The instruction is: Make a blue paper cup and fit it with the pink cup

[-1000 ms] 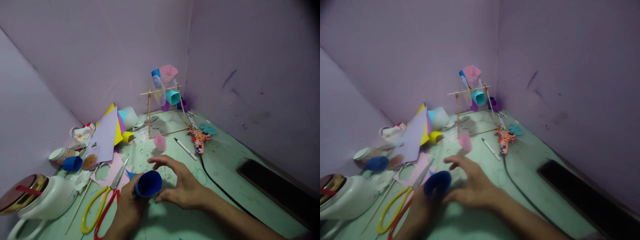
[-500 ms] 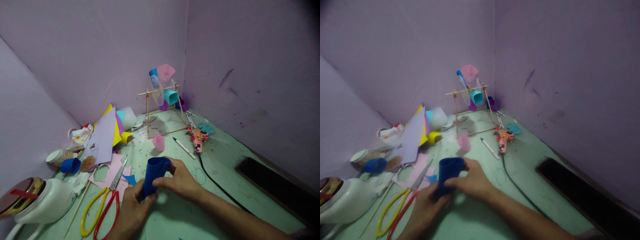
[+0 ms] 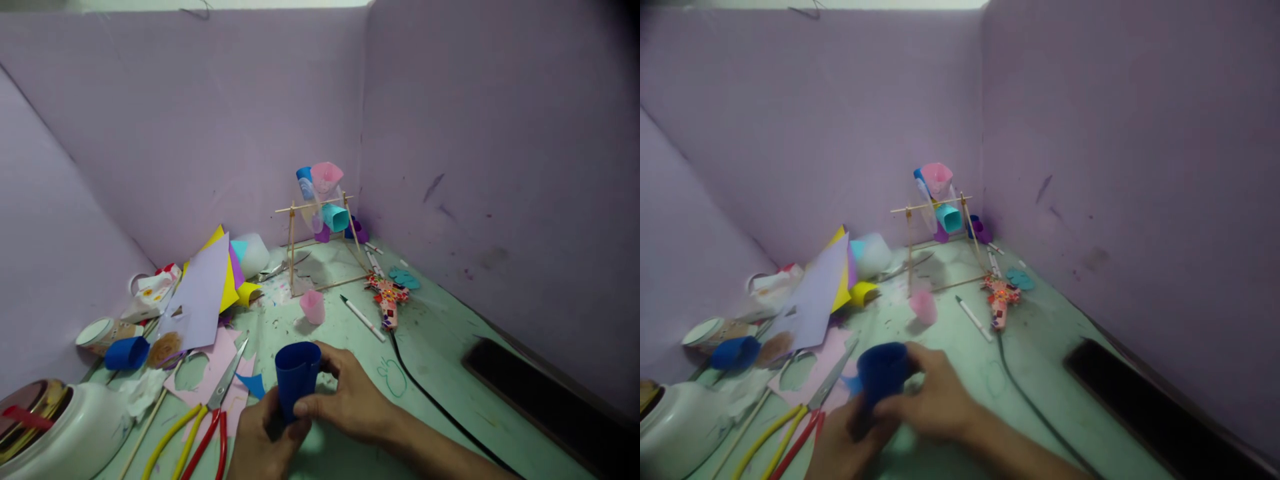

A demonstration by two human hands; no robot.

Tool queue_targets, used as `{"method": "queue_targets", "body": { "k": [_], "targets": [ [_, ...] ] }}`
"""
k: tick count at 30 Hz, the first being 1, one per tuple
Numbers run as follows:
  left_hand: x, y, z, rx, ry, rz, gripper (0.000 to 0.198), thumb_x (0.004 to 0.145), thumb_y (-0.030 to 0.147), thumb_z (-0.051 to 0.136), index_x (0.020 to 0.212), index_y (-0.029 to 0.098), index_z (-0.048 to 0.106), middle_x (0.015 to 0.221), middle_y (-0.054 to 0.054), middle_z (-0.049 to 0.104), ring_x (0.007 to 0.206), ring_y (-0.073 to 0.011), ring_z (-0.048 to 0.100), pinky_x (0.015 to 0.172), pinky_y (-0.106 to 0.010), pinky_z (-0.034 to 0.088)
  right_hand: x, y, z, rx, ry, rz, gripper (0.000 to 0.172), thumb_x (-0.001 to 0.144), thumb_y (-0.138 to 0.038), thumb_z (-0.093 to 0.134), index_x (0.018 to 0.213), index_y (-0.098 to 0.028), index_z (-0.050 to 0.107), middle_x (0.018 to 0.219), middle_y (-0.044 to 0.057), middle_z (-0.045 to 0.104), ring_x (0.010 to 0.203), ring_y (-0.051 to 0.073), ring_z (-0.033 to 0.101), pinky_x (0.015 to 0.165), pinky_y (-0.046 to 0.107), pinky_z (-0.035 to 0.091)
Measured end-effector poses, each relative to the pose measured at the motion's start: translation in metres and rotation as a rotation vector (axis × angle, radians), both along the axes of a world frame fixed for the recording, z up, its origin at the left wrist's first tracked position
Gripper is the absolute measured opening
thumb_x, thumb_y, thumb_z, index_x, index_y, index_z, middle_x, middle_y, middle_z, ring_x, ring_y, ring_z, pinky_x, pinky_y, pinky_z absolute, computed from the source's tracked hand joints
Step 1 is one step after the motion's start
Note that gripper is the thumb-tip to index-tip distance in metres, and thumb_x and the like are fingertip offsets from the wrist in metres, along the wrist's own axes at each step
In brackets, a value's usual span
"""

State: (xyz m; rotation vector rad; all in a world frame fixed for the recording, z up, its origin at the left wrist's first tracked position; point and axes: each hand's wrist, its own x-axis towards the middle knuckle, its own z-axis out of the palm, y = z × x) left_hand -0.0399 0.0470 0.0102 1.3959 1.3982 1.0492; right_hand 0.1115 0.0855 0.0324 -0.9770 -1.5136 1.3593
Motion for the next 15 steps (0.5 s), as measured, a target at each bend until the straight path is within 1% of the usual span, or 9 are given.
{"method": "queue_targets", "body": {
  "k": [2, 5, 7, 9, 11, 13, 15],
  "targets": [
    [0.0008, -0.0001, -0.0001, 0.011, -0.021, 0.022, 0.047, 0.061, 0.055, 0.068, 0.087, 0.017, 0.072, 0.080, -0.007, 0.074, 0.073, -0.0257, 0.065, 0.069, -0.030, 0.052, -0.0010, -0.0008, 0.0012, -0.014, -0.002, 0.050, 0.043, 0.049, -0.012, 0.079, 0.090, -0.016, 0.067, 0.085, 0.003, 0.068, 0.080, 0.020, 0.061, 0.077, 0.033, 0.049],
    [0.0022, -0.0002, -0.0012, -0.007, -0.017, 0.040, 0.048, 0.058, 0.057, 0.070, 0.084, 0.017, 0.072, 0.075, -0.007, 0.074, 0.072, -0.0267, 0.066, 0.066, -0.030, 0.052, -0.0027, -0.0019, 0.0000, -0.056, 0.008, 0.066, 0.047, 0.048, -0.010, 0.079, 0.092, -0.015, 0.066, 0.089, 0.005, 0.069, 0.083, 0.022, 0.062, 0.076, 0.034, 0.050],
    [0.0028, 0.0000, -0.0020, -0.027, -0.012, 0.033, 0.044, 0.060, 0.053, 0.071, 0.083, 0.016, 0.072, 0.072, -0.006, 0.073, 0.072, -0.0266, 0.066, 0.065, -0.030, 0.052, -0.0027, -0.0011, -0.0023, -0.063, 0.017, 0.033, 0.043, 0.049, -0.012, 0.079, 0.090, -0.015, 0.066, 0.088, 0.006, 0.069, 0.083, 0.022, 0.062, 0.075, 0.034, 0.050],
    [0.0030, 0.0004, -0.0028, -0.032, -0.020, 0.017, 0.038, 0.062, 0.046, 0.071, 0.086, 0.016, 0.072, 0.075, -0.006, 0.074, 0.074, -0.0258, 0.067, 0.068, -0.030, 0.052, -0.0010, 0.0009, -0.0046, -0.051, 0.010, -0.005, 0.039, 0.051, -0.015, 0.078, 0.088, -0.014, 0.066, 0.086, 0.006, 0.068, 0.083, 0.022, 0.062, 0.075, 0.034, 0.050],
    [0.0028, 0.0007, -0.0033, -0.021, -0.006, 0.004, 0.032, 0.064, 0.040, 0.070, 0.085, 0.016, 0.072, 0.077, -0.006, 0.074, 0.075, -0.0246, 0.066, 0.072, -0.030, 0.052, 0.0015, 0.0032, -0.0058, -0.037, 0.000, -0.036, 0.038, 0.054, -0.019, 0.078, 0.089, -0.014, 0.066, 0.087, 0.006, 0.068, 0.083, 0.022, 0.061, 0.076, 0.034, 0.049],
    [0.0026, 0.0006, -0.0034, -0.014, 0.039, -0.001, 0.025, 0.066, 0.038, 0.067, 0.079, 0.016, 0.073, 0.071, -0.004, 0.073, 0.072, -0.0231, 0.065, 0.073, -0.030, 0.052, 0.0036, 0.0047, -0.0062, -0.026, 0.000, -0.050, 0.039, 0.056, -0.022, 0.078, 0.092, -0.014, 0.066, 0.088, 0.007, 0.068, 0.083, 0.022, 0.061, 0.077, 0.035, 0.048],
    [0.0029, -0.0001, -0.0029, -0.019, 0.076, -0.001, 0.025, 0.069, 0.039, 0.065, 0.075, 0.017, 0.073, 0.065, -0.003, 0.071, 0.067, -0.0219, 0.064, 0.071, -0.030, 0.053, 0.0040, 0.0048, -0.0066, -0.016, -0.004, -0.041, 0.039, 0.056, -0.023, 0.078, 0.092, -0.014, 0.065, 0.088, 0.006, 0.068, 0.083, 0.022, 0.061, 0.078, 0.034, 0.048]
  ]
}}
